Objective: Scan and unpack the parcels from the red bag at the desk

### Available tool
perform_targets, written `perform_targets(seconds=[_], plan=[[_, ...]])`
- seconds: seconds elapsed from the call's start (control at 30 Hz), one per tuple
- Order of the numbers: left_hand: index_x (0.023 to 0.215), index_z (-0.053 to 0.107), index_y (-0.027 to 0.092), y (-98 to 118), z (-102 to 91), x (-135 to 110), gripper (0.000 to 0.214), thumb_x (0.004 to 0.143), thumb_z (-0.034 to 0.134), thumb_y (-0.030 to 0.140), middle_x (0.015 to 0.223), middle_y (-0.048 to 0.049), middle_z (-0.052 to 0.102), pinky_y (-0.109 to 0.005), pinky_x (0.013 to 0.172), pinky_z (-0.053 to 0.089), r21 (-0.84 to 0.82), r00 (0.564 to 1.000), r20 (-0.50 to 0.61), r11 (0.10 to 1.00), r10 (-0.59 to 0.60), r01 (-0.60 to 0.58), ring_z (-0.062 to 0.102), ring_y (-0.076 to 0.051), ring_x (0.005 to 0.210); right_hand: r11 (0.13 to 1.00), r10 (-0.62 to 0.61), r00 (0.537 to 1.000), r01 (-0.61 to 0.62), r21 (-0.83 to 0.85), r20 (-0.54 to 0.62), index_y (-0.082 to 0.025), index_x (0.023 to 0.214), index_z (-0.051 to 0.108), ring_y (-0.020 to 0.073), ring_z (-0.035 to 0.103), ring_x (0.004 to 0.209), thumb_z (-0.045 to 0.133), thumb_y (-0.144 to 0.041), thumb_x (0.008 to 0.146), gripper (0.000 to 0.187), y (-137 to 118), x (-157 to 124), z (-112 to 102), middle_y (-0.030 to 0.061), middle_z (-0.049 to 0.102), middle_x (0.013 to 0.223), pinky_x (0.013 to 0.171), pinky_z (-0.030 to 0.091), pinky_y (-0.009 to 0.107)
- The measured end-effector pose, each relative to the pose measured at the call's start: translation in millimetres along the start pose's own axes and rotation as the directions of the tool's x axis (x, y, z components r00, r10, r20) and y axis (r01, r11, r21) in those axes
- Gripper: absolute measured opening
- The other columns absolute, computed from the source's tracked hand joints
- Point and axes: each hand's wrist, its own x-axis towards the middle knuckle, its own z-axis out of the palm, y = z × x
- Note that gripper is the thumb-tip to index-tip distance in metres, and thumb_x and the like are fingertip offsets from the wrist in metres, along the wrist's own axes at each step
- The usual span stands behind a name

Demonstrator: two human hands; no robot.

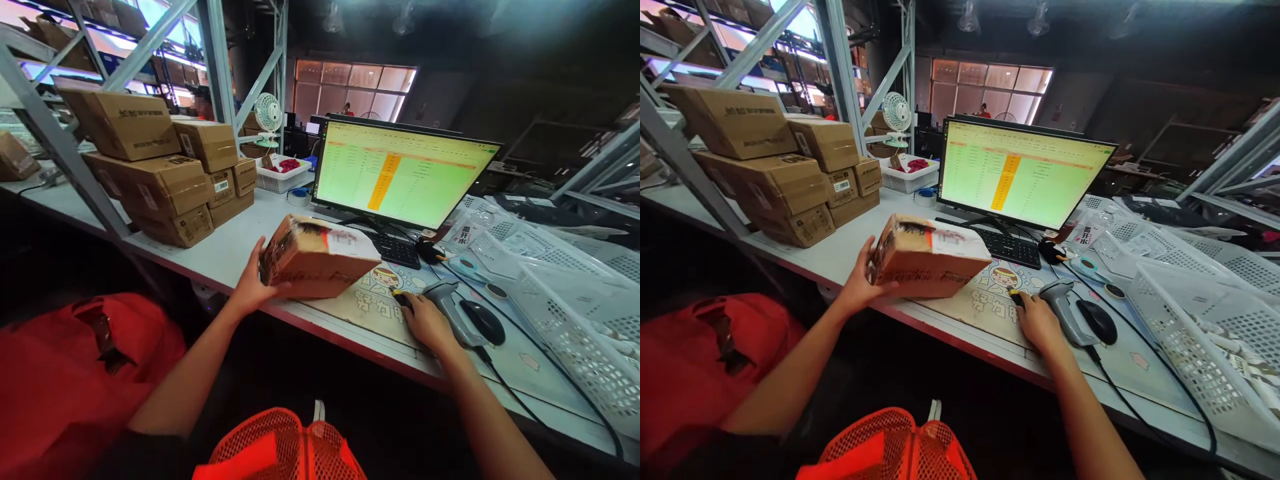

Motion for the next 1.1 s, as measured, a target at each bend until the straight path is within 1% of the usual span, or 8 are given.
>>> perform_targets(seconds=[0.07,0.17,0.3,0.5,0.63,0.87,1.0,1.1], plan=[[0.164,0.027,0.027,30,-15.8,6,0.116,0.070,0.092,0.048,0.153,-0.0142,0.049,-0.051,0.123,0.040,0.214,0.981,-0.042,0.961,0.189,-0.176,0.051,-0.035,0.141,0.997,0.003,0.996,0.004,0.077,-0.090,-0.006,0.151,0.054,0.0366,0.063,0.128,0.038,-0.024,0.104,0.052,5,-5,2,0.0252,0.059,0.145,0.105,0.053,0.049],[0.160,0.037,0.027,76,-28.3,6,0.099,0.075,0.088,0.034,0.149,-0.0129,0.051,-0.052,0.124,0.037,0.526,0.921,0.102,0.766,0.376,-0.371,0.047,-0.035,0.140,0.910,0.001,0.974,0.093,0.404,-0.227,-0.005,0.145,0.059,0.0308,0.074,0.099,0.041,-0.029,0.102,0.053,4,-14,-9,0.0203,0.074,0.115,0.094,0.058,0.047],[0.159,0.041,0.022,109,-16.8,-4,0.087,0.080,0.079,0.023,0.147,-0.0156,0.053,-0.054,0.120,0.037,0.735,0.911,0.235,0.551,0.340,-0.396,0.046,-0.038,0.136,0.608,-0.095,0.964,0.254,0.752,-0.250,-0.012,0.157,0.048,0.0215,0.066,0.058,0.041,-0.049,0.104,0.065,-23,-44,-42,0.0031,0.068,0.069,0.062,0.059,0.037],[0.162,0.038,0.018,110,3.8,-23,0.089,0.082,0.076,0.025,0.148,-0.0179,0.052,-0.055,0.117,0.034,0.789,0.916,0.253,0.481,0.312,-0.382,0.045,-0.039,0.132,0.385,-0.244,0.924,0.371,0.845,-0.295,-0.022,0.159,0.050,0.0172,0.064,0.057,0.046,-0.044,0.103,0.060,-85,-68,-81,0.0014,0.065,0.071,0.051,0.054,0.029],[0.163,0.038,0.020,108,5.7,-31,0.087,0.084,0.075,0.025,0.147,-0.0170,0.053,-0.055,0.117,0.034,0.785,0.911,0.246,0.483,0.330,-0.387,0.046,-0.038,0.131,0.442,-0.251,0.906,0.420,0.793,-0.341,-0.021,0.158,0.052,0.0154,0.063,0.057,0.043,-0.038,0.103,0.057,-111,-64,-80,0.0051,0.071,0.087,0.053,0.055,0.030],[0.157,0.047,0.023,101,12.0,-35,0.077,0.084,0.073,0.020,0.142,-0.0153,0.056,-0.053,0.111,0.038,0.748,0.918,0.145,0.565,0.370,-0.346,0.048,-0.037,0.127,0.707,-0.214,0.882,0.436,0.557,-0.419,-0.014,0.156,0.053,0.0294,0.072,0.093,0.037,-0.026,0.101,0.059,-130,-86,-56,0.0157,0.077,0.108,0.089,0.058,0.048],[0.156,0.049,0.025,100,15.6,-36,0.079,0.082,0.074,0.015,0.141,-0.0150,0.057,-0.055,0.114,0.038,0.721,0.908,0.176,0.578,0.381,-0.382,0.048,-0.037,0.129,0.710,-0.225,0.924,0.374,0.597,-0.310,-0.012,0.153,0.056,0.0320,0.073,0.102,0.035,-0.027,0.101,0.059,-121,-101,-43,0.0186,0.075,0.122,0.093,0.058,0.049],[0.154,0.051,0.026,89,-2.1,-30,0.083,0.078,0.083,0.022,0.140,-0.0145,0.057,-0.058,0.118,0.037,0.676,0.918,0.007,0.675,0.396,-0.296,0.049,-0.039,0.131,0.632,-0.270,0.942,0.330,0.701,-0.200,-0.018,0.156,0.054,0.0231,0.072,0.071,0.041,-0.037,0.104,0.057,-106,-112,-45,0.0126,0.078,0.106,0.080,0.061,0.043]])
